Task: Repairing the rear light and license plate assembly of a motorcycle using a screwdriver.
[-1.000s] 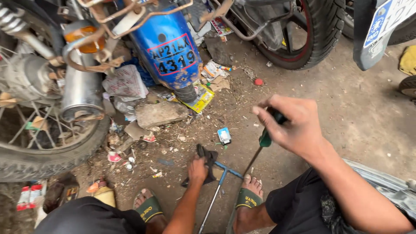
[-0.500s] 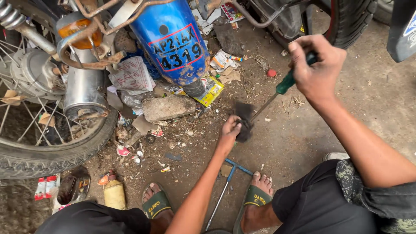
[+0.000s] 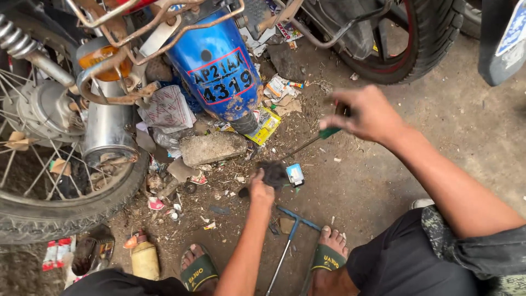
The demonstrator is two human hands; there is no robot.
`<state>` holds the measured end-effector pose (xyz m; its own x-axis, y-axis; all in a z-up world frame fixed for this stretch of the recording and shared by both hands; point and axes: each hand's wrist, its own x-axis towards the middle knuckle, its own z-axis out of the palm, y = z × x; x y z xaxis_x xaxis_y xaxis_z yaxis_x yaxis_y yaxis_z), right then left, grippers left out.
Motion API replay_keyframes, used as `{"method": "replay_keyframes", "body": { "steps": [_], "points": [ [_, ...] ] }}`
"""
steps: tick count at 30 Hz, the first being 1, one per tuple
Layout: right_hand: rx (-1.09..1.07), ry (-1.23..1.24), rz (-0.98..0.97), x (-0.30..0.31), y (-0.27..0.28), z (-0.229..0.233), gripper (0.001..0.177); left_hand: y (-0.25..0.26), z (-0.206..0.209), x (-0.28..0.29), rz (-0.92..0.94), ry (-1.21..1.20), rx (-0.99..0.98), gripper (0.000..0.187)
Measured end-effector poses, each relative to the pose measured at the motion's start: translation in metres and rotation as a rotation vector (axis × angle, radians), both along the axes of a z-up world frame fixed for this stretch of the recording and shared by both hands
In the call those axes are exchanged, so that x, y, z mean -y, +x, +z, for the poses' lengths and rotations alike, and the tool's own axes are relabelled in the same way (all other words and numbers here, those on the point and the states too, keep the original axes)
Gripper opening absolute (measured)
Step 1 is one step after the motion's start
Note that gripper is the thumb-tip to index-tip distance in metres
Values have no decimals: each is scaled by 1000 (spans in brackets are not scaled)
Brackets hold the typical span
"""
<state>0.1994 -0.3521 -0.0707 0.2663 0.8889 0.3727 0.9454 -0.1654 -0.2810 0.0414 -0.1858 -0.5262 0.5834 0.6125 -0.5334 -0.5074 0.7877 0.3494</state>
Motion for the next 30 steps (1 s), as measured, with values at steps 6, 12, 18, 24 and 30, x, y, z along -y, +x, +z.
{"method": "replay_keyframes", "body": {
  "steps": [6,12,18,24,30],
  "points": [
    [-267,-727,-10,29,7,-39,43,-25,49,-21,157,65,98,26],
    [-45,-837,-238,38,-28,-13,35,-35,102,6,-92,628,-612,21],
    [276,-961,-399,43,-19,-34,22,-67,39,-21,-23,1077,-1063,17],
    [5,-1103,-484,66,36,-96,37,-112,81,-33,18,858,-1270,33],
    [-441,-1024,-516,120,100,-181,27,-125,38,-45,295,957,-1211,25]
  ]
}}
